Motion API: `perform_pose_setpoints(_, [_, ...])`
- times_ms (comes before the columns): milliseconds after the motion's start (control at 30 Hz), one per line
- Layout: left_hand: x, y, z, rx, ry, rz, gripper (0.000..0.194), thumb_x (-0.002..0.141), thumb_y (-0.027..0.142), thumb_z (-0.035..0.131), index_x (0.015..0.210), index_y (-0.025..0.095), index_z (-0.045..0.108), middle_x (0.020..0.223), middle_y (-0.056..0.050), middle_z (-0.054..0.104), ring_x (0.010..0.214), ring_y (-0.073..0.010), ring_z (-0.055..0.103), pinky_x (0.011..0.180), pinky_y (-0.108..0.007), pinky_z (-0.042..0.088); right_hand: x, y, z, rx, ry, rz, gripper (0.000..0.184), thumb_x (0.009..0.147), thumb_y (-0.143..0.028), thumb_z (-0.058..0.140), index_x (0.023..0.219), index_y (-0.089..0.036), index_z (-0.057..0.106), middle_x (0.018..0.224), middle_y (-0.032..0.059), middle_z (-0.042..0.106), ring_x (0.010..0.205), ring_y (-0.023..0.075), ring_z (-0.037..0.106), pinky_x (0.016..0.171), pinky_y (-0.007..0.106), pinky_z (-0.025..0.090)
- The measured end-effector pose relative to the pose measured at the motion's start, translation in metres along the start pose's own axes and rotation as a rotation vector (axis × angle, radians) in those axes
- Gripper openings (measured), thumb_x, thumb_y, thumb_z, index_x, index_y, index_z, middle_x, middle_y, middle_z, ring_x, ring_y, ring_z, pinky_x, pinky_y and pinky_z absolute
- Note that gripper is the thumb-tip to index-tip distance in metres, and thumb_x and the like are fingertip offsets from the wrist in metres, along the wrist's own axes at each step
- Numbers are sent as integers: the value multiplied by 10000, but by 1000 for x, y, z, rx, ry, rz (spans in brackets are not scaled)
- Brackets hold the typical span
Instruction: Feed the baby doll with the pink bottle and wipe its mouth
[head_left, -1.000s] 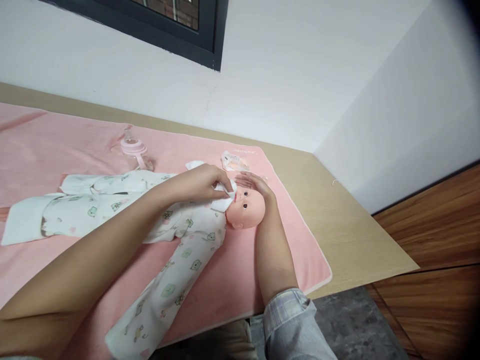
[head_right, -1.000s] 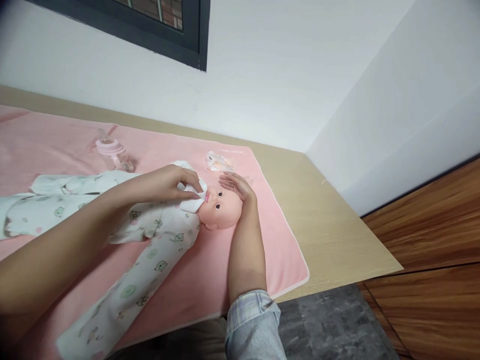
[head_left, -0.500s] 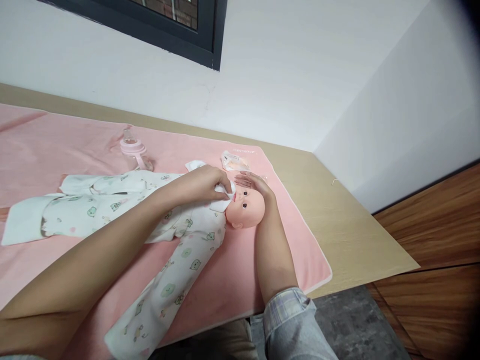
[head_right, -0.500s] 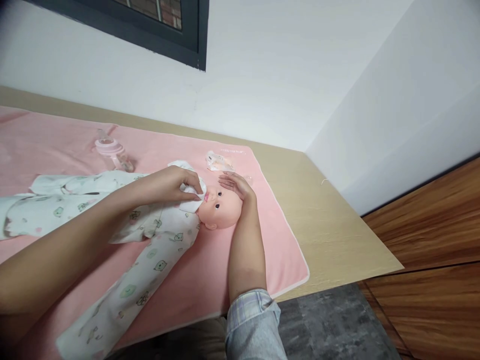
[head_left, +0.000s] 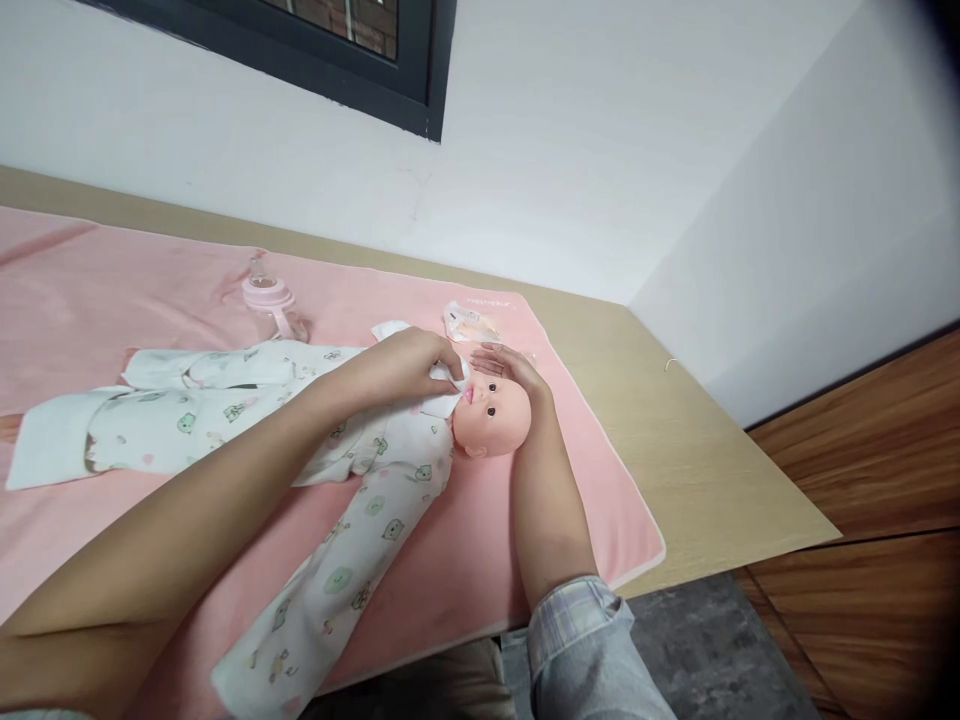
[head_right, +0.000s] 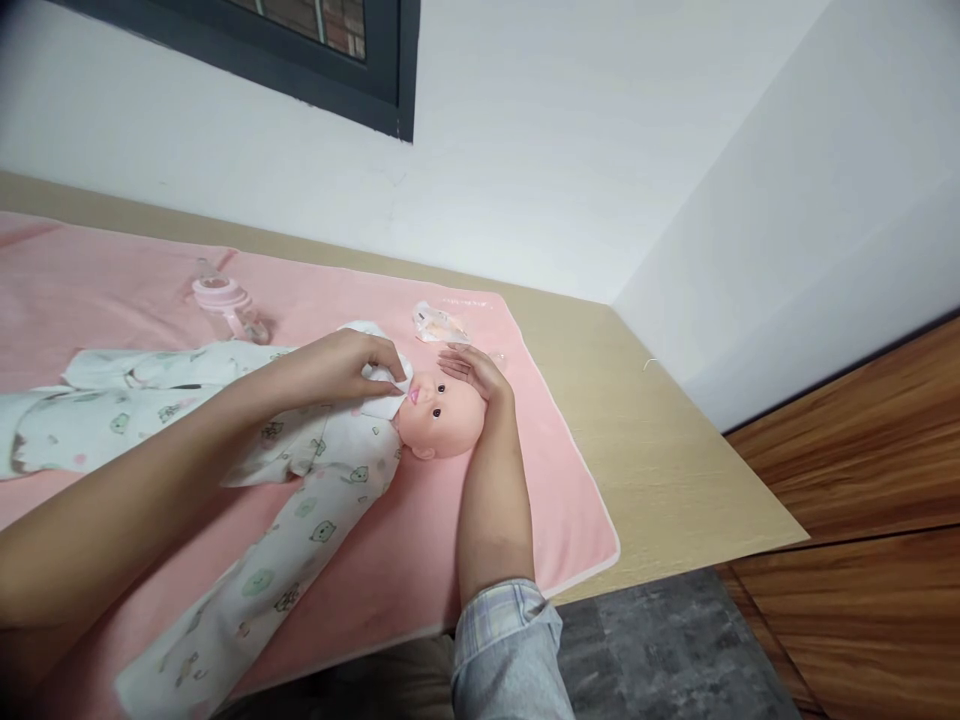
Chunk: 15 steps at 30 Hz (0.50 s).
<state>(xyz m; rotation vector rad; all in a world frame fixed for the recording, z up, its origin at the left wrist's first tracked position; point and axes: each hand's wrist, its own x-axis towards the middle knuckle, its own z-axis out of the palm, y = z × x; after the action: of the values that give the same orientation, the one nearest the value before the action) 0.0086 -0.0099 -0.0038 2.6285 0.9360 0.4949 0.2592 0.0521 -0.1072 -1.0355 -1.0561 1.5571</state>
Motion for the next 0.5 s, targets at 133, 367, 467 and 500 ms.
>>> perform_pose_setpoints(133, [0,1,1,13,53,5,178,812,271,597,892,213,745,937,7,730,861,-192,645,735,-268,428,-2,-2,2,-6,14,-1,179,891,-206,533,1044,-158,612,1012,82,735,1057,175,676,1056,377,482])
perform_pose_setpoints(367, [2,0,7,18,101,37,214,832,274,555,917,215,743,933,-6,720,870,-208,641,754,-293,428,-2,-2,3,-11,25,-3,190,884,-199,533,1047,-164,623,1015,72,733,1066,176,671,1065,391,476])
perform_pose_setpoints(467, [4,0,9,22,87,32,239,835,267,537,943,208,741,965,-16,720,912,-223,640,776,-305,436,0,0,1,-9,16,-4,188,885,-212,538,1043,-164,627,1041,73,730,1051,170,675,1066,381,478])
perform_pose_setpoints(500, [4,0,10,24,79,23,247,836,264,530,950,206,740,977,-20,720,928,-228,639,781,-308,438,1,1,0,-9,14,-5,191,884,-219,541,1046,-164,628,1053,74,729,1050,169,675,1067,379,479])
